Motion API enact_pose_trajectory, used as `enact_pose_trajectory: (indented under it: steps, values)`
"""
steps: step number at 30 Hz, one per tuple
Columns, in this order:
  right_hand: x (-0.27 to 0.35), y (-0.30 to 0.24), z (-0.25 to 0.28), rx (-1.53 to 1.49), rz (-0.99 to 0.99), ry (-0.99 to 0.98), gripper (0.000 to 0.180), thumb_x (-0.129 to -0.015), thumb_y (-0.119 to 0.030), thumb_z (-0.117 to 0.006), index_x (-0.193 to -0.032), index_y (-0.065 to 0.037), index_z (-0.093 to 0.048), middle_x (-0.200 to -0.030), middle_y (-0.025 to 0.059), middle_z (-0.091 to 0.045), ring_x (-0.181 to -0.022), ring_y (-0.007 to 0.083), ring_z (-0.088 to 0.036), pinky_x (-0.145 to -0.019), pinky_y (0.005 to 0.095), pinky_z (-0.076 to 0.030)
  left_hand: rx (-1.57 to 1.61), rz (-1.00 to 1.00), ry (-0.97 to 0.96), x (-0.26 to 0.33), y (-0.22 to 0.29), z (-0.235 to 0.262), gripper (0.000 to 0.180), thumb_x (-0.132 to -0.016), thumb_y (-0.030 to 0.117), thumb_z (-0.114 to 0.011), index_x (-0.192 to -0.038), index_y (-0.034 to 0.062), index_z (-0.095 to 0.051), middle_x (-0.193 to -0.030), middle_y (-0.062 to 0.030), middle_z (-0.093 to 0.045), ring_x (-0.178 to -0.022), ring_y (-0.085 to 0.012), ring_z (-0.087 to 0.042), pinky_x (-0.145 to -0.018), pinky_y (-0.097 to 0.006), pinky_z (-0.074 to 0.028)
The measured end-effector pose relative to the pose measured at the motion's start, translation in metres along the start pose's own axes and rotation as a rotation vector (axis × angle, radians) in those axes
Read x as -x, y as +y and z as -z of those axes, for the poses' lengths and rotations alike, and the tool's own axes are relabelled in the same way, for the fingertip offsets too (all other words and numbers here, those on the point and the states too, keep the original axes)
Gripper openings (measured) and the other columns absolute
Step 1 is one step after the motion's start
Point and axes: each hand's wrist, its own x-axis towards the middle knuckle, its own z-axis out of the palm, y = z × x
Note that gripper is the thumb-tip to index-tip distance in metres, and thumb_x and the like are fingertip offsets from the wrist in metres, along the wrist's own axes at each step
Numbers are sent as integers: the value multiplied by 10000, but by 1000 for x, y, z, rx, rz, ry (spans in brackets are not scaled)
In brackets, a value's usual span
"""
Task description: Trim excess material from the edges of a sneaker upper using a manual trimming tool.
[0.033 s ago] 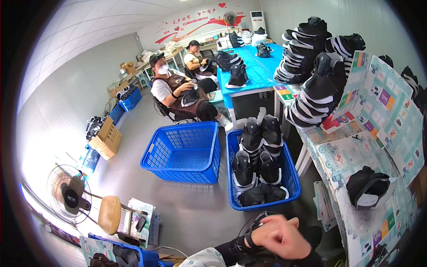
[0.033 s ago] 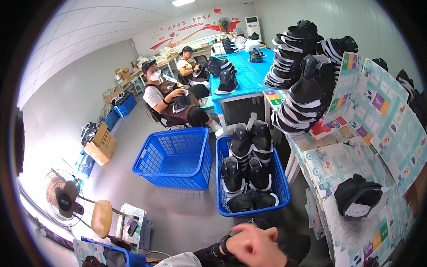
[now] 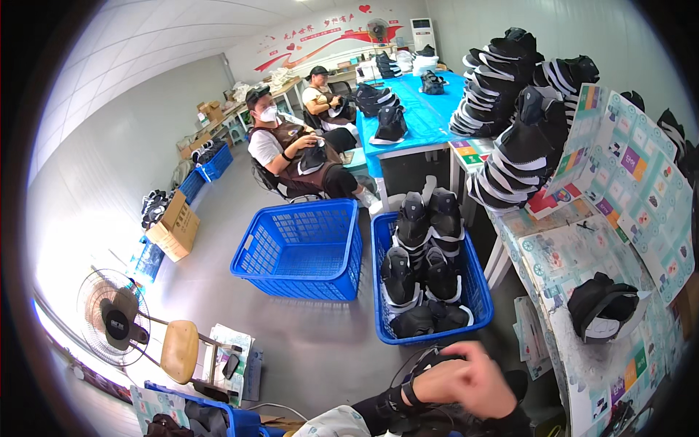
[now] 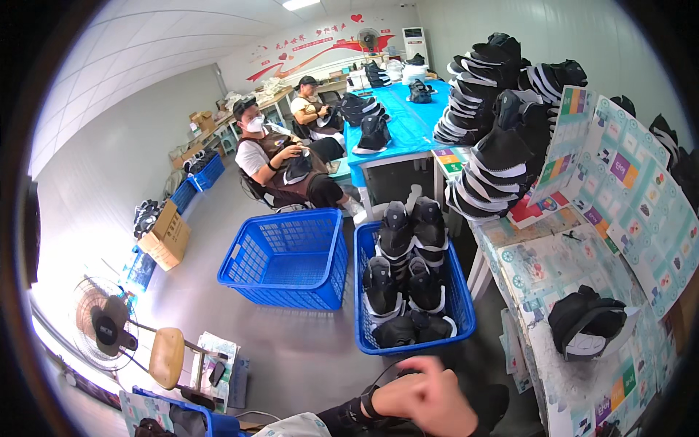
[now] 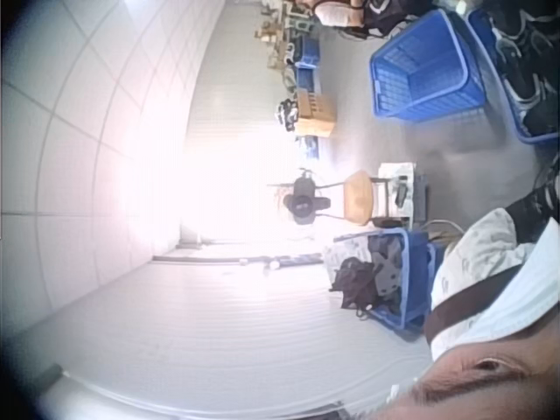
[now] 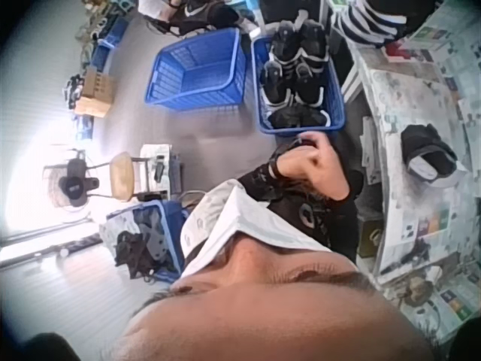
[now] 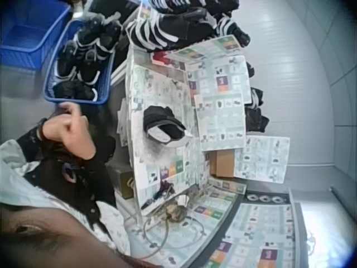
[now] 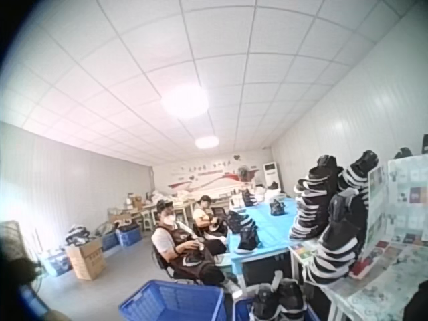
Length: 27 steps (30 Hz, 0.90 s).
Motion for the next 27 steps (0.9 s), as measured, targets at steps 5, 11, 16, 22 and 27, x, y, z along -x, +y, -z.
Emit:
enact_pose_trajectory:
  steps: [5,11,16,22,27]
  values:
    - [7,28,34,74,227,-43,281,-910,-16,-651,-1173,-11,-553,-638,-1,-567,-584,94,-569,-619,261,-433,-276,257,-61,7,-15,-4,307,-955,209,-675,-1168,4,-592,-889,-246,-709,-846,-466,-689,-711,-520,-535]
    - [13,17,43,89,-184,236,242,-876,-7,-717,-1052,-25,-551,-677,49,-604,-577,78,-567,-555,292,-433,-164,354,-23,-2,3,5,330,-1001,167,-633,-1291,30,-551,-836,-200,-692,-794,-432,-689,-677,-485,-523]
    - [11,0,7,377,404,413,232,-764,95,-693,-813,-31,-505,-762,120,-536,-667,306,-557,-604,370,-441,-158,223,19,5,-18,2,266,-1025,210,-634,-1207,25,-574,-800,-186,-683,-746,-405,-674,-659,-463,-510]
    - [18,2,10,359,286,491,235,-763,95,-703,-814,-27,-509,-792,126,-544,-664,274,-567,-606,360,-448,-133,247,-14,3,-13,1,237,-1033,211,-625,-1194,37,-610,-780,-168,-686,-735,-389,-678,-647,-464,-504]
    - [27,27,21,392,184,472,239,-770,74,-717,-814,-26,-505,-773,110,-534,-638,244,-535,-589,351,-414,-162,290,-59,4,-15,3,223,-1036,211,-630,-1172,36,-613,-789,-172,-685,-733,-381,-672,-653,-449,-505]
